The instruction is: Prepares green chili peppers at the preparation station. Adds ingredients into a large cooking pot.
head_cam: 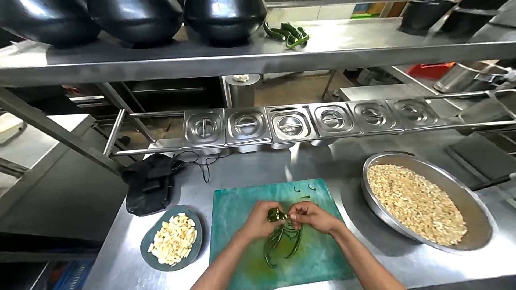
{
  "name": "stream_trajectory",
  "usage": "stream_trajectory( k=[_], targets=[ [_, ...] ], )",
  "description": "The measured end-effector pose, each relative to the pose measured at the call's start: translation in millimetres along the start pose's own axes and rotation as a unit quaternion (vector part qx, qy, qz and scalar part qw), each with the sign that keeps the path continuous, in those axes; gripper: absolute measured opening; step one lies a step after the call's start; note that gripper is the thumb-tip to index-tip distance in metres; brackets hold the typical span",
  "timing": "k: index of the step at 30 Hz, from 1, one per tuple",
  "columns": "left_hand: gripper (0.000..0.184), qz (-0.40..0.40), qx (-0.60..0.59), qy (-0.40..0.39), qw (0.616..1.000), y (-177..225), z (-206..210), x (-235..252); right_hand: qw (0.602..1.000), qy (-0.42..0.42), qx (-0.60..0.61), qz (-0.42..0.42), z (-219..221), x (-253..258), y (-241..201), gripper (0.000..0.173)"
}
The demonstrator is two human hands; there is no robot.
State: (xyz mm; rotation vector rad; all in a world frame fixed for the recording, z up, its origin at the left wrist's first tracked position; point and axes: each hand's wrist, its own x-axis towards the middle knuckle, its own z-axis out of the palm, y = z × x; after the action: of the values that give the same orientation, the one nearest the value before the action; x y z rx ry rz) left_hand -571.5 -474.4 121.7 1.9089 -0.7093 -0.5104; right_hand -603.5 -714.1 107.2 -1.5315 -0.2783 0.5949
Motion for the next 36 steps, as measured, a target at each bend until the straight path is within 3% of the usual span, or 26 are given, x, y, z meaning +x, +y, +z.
stream_trajectory(
  k=[2, 4, 6, 9, 12, 17, 20, 22, 25, 27, 29, 33, 34, 36],
  targets=[
    [0.022, -0.049, -0.137, 0.068, 0.987, -5.7, 6.1, -0.3, 0.994, 0.034, 0.099, -0.026, -1.0, 0.1, 7.9, 0.013],
    [0.021, -0.098, -0.333, 0.165, 0.923, -9.7, 12.1, -3.0, 0.984, 0.150, 0.095, -0.014, -4.1, 1.1, 7.6, 0.015],
    [0.023, -0.150, -0.441, 0.225, 0.856, -12.0, 11.1, -6.0, 0.964, 0.259, -0.043, 0.048, -13.2, 4.0, 12.4, 0.011],
    [0.023, -0.184, -0.486, 0.251, 0.817, -17.1, 9.0, -8.8, 0.918, 0.288, -0.248, 0.114, -28.2, 4.8, 26.5, 0.018],
    [0.019, -0.184, -0.495, 0.255, 0.810, -17.7, 9.2, -10.9, 0.897, 0.294, -0.316, 0.097, -27.6, 4.1, 28.9, 0.023],
    [0.016, -0.185, -0.498, 0.274, 0.801, -20.9, 12.3, -12.1, 0.916, 0.288, -0.279, 0.000, -5.1, 7.9, 16.8, 0.018],
    [0.019, -0.195, -0.453, 0.283, 0.823, -24.5, 11.1, -12.4, 0.918, 0.276, -0.279, -0.059, 7.6, 12.7, 8.1, 0.017],
    [0.021, -0.194, -0.399, 0.281, 0.851, -23.6, 11.2, -11.9, 0.928, 0.221, -0.290, -0.073, 15.6, 17.0, -2.1, 0.023],
    [0.017, -0.186, -0.343, 0.264, 0.882, -19.7, 17.4, -3.9, 0.937, 0.121, -0.324, -0.043, 26.3, 29.1, -19.4, 0.027],
    [0.016, -0.186, -0.342, 0.248, 0.887, -16.1, 21.1, 2.9, 0.932, 0.106, -0.345, -0.041, 27.5, 39.3, -22.4, 0.019],
    [0.018, -0.193, -0.358, 0.253, 0.878, -14.5, 22.3, 6.0, 0.921, 0.124, -0.369, -0.027, 17.9, 44.0, -19.3, 0.012],
    [0.013, -0.224, -0.391, 0.312, 0.837, -23.5, 15.8, -4.3, 0.855, 0.115, -0.482, 0.151, -20.6, 38.7, 3.0, 0.021],
    [0.016, -0.236, -0.398, 0.320, 0.827, -27.6, 13.1, -9.5, 0.847, 0.098, -0.494, 0.169, -23.2, 35.8, 9.4, 0.026],
    [0.020, -0.255, -0.405, 0.328, 0.814, -34.5, 8.0, -18.3, 0.859, 0.041, -0.494, 0.124, -15.0, 32.1, 17.0, 0.026]
  ],
)
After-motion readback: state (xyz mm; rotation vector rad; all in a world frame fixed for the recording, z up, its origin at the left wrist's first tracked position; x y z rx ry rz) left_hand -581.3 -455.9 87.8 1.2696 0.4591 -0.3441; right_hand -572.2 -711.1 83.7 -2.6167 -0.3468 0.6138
